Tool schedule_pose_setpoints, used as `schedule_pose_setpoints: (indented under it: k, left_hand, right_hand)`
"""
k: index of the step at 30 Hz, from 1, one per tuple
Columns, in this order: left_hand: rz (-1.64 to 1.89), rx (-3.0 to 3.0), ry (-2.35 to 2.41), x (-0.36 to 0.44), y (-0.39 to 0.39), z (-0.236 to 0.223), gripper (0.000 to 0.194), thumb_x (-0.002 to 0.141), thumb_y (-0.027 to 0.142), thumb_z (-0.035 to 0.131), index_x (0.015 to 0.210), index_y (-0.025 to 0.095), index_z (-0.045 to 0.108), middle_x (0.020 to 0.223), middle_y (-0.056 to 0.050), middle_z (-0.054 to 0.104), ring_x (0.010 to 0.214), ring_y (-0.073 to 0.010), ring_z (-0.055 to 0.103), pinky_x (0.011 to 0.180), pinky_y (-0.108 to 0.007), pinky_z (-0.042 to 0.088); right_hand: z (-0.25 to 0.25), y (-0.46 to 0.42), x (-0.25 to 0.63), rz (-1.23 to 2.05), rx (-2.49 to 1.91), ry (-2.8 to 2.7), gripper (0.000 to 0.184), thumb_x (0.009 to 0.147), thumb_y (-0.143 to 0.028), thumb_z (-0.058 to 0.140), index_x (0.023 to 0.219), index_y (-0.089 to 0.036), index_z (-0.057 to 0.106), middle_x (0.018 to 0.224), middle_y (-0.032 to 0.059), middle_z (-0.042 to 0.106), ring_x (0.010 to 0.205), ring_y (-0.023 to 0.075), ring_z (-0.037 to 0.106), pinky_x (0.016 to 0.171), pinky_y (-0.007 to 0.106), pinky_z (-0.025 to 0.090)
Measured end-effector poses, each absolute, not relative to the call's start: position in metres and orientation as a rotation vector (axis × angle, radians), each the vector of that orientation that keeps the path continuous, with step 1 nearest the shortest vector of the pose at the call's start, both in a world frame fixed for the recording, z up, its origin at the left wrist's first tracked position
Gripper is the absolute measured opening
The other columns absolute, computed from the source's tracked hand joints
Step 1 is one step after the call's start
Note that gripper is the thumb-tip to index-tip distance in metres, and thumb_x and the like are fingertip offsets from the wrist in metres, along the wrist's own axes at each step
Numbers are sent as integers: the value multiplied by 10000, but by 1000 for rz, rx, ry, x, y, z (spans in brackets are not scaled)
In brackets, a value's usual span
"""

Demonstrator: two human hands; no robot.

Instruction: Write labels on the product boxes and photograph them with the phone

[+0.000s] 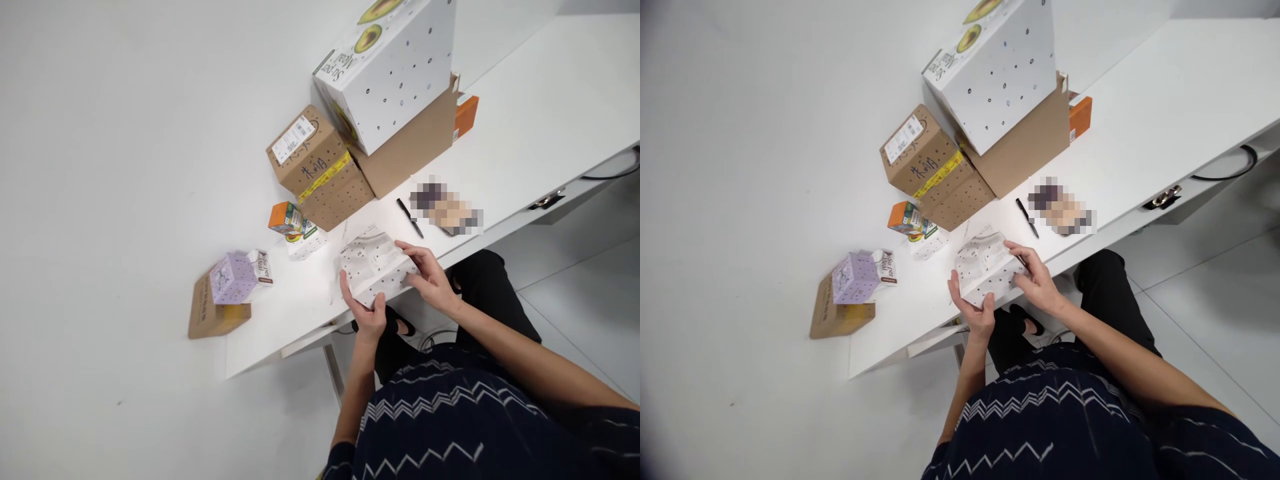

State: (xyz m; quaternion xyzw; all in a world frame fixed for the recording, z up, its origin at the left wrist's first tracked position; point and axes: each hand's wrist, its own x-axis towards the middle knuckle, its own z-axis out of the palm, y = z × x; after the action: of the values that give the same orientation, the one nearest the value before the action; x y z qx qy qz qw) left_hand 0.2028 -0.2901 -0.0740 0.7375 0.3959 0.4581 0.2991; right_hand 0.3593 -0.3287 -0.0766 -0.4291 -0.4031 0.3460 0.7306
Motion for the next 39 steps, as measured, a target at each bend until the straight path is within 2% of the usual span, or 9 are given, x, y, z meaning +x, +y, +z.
schedule_pose_setpoints:
  k: [6, 13, 15, 18, 21, 24, 31, 36, 39]
  left_hand:
    - [1145, 1766, 1158, 195, -314, -91, 859, 841, 376, 605, 1493, 171, 84, 1567, -181, 144, 1450, -255, 160, 1156, -370, 265]
    - [950, 1489, 1120, 180, -324, -94, 896, 847, 397, 598, 1512, 220, 24, 1583, -115, 140, 1441, -217, 204, 1157, -358, 254]
    - [928, 1441, 1104, 178, -319, -88, 777, 880, 444, 530, 1508, 225, 129, 1576, -84, 187, 1436, -205, 219, 1165, -349, 235]
    - [935, 1388, 1222, 179, -305, -81, 564, 928, 484, 404, 1430, 228, 380, 1529, -51, 325, 1419, -193, 271, 1177, -346, 204]
    - [926, 1367, 1250, 184, -293, -77, 506, 901, 455, 482, 1353, 227, 495, 1447, -56, 459, 1361, -213, 382, 1153, -366, 265]
    - [953, 1352, 1209, 188, -290, -77, 507, 879, 414, 536, 1345, 219, 503, 1404, -67, 509, 1317, -221, 442, 1119, -369, 327]
    - [1005, 1375, 1163, 187, -300, -78, 536, 889, 393, 530, 1389, 215, 449, 1402, -91, 507, 1275, -218, 488, 1083, -363, 386]
    - [1027, 1439, 1124, 187, -295, -75, 536, 890, 405, 536, 1383, 211, 457, 1400, -98, 507, 1276, -227, 487, 1081, -370, 388]
    - [994, 1467, 1097, 190, -286, -73, 518, 893, 425, 530, 1359, 201, 488, 1368, -110, 536, 1261, -234, 502, 1074, -380, 394]
  right_hand:
    - [-99, -349, 351, 728, -1096, -910, 544, 812, -162, 545, 1336, -262, 437, 1452, 84, 432, 1365, 236, 376, 1147, 461, 283]
    - [-107, -360, 356, 776, -1174, -906, 558, 738, -124, 515, 1275, -274, 532, 1411, 44, 481, 1348, 239, 394, 1146, 448, 281]
    - [-98, -359, 361, 869, -1164, -877, 494, 760, -175, 518, 1243, -270, 560, 1393, 40, 503, 1326, 246, 422, 1132, 441, 300]
    - [-87, -355, 364, 926, -1305, -782, 353, 830, -317, 515, 1166, -259, 606, 1294, 49, 579, 1234, 254, 503, 1076, 447, 364]
    - [-85, -349, 361, 889, -1446, -751, 364, 815, -403, 560, 1142, -253, 616, 1218, 64, 603, 1146, 254, 543, 993, 442, 432]
    - [-88, -347, 359, 882, -1437, -774, 399, 801, -423, 586, 1163, -257, 606, 1232, 73, 586, 1143, 251, 529, 933, 425, 468]
    - [-94, -351, 359, 924, -1329, -751, 382, 818, -417, 594, 1173, -276, 605, 1256, 59, 582, 1173, 246, 531, 996, 452, 422]
    - [-93, -352, 357, 774, -1340, -858, 392, 854, -390, 561, 1230, -282, 586, 1270, 55, 587, 1182, 244, 534, 1025, 442, 403]
    - [-84, -347, 366, 702, -1457, -927, 385, 859, -406, 542, 1216, -276, 603, 1257, 59, 603, 1145, 255, 558, 963, 430, 452]
